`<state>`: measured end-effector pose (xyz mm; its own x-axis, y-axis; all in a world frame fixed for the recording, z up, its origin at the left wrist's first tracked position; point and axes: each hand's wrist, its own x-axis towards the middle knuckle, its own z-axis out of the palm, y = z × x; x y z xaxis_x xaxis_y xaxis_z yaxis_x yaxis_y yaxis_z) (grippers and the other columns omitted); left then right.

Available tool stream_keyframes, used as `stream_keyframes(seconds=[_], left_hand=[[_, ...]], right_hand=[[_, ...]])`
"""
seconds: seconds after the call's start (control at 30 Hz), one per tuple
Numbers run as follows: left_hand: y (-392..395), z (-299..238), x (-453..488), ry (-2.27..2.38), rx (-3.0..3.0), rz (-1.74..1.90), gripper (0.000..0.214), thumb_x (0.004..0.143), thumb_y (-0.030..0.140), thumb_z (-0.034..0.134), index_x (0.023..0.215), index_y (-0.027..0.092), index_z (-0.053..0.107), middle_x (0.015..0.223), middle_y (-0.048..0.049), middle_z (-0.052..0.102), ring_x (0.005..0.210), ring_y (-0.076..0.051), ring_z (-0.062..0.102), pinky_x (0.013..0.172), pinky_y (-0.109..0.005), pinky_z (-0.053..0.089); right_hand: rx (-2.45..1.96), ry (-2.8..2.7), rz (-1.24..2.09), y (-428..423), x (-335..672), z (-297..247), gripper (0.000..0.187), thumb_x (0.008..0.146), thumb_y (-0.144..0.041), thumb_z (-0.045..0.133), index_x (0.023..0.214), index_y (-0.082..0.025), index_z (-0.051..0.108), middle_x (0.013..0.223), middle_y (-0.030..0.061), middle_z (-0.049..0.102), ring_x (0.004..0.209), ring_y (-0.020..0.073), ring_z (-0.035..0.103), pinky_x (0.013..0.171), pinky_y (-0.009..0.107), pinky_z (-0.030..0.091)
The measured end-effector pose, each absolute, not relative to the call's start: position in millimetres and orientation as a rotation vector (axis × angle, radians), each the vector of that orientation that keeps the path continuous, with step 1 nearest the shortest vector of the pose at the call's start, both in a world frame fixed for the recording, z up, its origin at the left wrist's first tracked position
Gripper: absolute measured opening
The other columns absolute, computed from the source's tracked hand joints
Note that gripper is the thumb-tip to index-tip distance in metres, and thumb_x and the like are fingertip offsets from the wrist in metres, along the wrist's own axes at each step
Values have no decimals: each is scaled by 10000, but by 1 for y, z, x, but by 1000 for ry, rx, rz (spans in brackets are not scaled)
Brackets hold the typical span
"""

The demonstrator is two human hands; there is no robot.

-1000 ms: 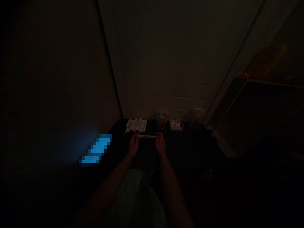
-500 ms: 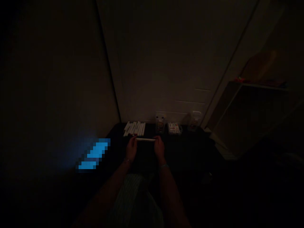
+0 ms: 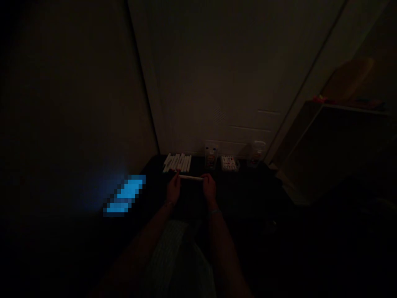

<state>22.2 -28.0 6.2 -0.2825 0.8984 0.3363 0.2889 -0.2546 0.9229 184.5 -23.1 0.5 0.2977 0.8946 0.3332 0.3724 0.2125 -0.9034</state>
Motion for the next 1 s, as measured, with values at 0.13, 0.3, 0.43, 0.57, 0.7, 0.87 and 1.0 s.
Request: stream_keyframes(seconds=[0.13,0.3,0.43,0.57,0.7,0.87,1.0], left_hand=[[-25,4,19,1506,1485,1553,439,795,412,386,1099,138,543,698,-31,604,550,-92,488,555,-217,412],[-20,-1,18,1481,1477,1576,378,794,402,387,1029,154,550,759,-28,588,584,-90,495,546,-202,399],[-17,-5,19,1533,1446,1591,315,785,398,399,929,160,547,720,-18,575,591,-101,500,565,-215,398],[-15,-7,18,1550,1464,1587,284,786,405,390,844,173,543,720,-10,583,629,-111,520,608,-227,402],[-15,-8,18,1566,1478,1590,268,790,391,387,856,179,537,743,-11,581,655,-113,525,626,-228,402],[-16,-9,19,1571,1492,1570,281,802,387,363,908,183,525,681,5,540,573,-100,484,569,-214,387],[-16,-9,18,1565,1522,1585,271,805,380,361,909,189,523,696,5,533,591,-99,481,591,-214,389]], right_hand=[[-1373,-1256,533,-23,185,1,293,762,-284,307,791,-218,591,700,-25,564,630,121,480,562,202,333],[-1348,-1265,526,-24,185,3,298,758,-264,301,775,-206,593,697,-21,572,638,123,488,585,205,341],[-1325,-1260,501,-25,185,3,300,757,-256,297,787,-196,590,747,-12,588,694,129,504,618,206,348],[-1345,-1264,489,-23,185,2,290,758,-265,306,778,-196,587,714,-16,581,660,129,501,596,206,343],[-1346,-1280,477,-22,185,2,283,758,-256,305,761,-203,583,713,-19,582,673,127,503,615,204,346],[-1378,-1290,501,-21,185,1,284,763,-274,306,771,-208,583,704,-23,575,663,125,494,601,201,346],[-1379,-1289,511,-21,185,1,286,761,-284,311,770,-207,586,694,-26,567,645,122,486,581,200,342]])
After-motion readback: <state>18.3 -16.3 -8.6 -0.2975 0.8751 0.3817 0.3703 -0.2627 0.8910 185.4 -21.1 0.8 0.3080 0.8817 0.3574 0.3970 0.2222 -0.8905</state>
